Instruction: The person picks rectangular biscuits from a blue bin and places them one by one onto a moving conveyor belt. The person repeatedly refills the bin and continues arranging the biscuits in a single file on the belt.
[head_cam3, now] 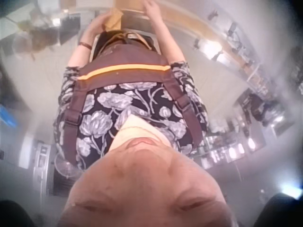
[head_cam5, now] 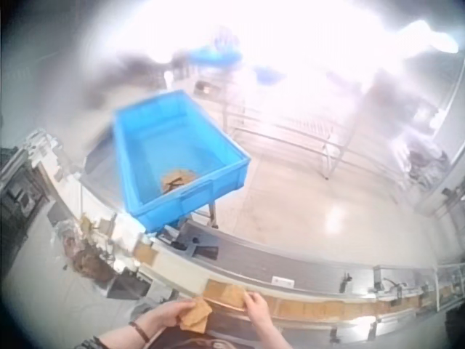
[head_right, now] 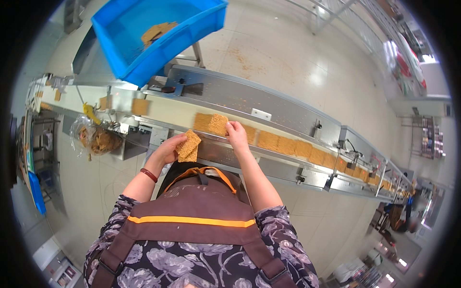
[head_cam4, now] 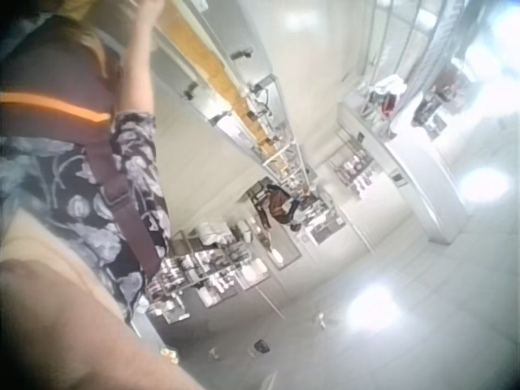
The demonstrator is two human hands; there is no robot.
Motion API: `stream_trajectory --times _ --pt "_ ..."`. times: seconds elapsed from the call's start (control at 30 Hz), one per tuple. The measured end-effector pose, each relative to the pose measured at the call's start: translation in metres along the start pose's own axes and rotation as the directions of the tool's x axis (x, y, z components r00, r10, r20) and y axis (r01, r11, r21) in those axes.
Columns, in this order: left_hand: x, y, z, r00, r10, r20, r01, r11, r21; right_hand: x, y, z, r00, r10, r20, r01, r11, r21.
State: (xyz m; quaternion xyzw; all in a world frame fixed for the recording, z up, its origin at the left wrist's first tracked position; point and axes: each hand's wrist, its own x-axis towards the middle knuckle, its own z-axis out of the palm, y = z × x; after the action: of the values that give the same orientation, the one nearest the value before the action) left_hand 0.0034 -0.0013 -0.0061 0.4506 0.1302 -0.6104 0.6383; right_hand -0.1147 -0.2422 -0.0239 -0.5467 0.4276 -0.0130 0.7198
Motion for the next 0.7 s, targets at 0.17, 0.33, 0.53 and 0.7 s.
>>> stream_trajectory --times 0.17,0.33,0.53,0.7 --pt "-0.025 0.003 -0.03 0.999 0.019 0.026 -0.014 0.983 -0.182 0.047 0.003 0.067 0.991 -0.099 0.091 0.124 0.936 -0.328" --pt "-0.038 0.014 -0.033 0.998 0.005 0.055 0.007 0.977 -0.214 0.023 -0.022 0.083 0.9 -0.422 0.106 0.263 0.333 -0.906" --pt "-0.013 0.022 -0.03 0.996 -0.078 0.051 0.084 0.99 -0.113 -0.017 -0.016 0.077 0.884 -0.261 0.388 0.457 0.661 -0.596" --pt "-0.001 0.03 -0.032 1.0 -0.022 -0.016 0.023 0.997 0.074 -0.03 -0.012 0.089 0.979 -0.038 0.199 0.095 0.954 -0.285"
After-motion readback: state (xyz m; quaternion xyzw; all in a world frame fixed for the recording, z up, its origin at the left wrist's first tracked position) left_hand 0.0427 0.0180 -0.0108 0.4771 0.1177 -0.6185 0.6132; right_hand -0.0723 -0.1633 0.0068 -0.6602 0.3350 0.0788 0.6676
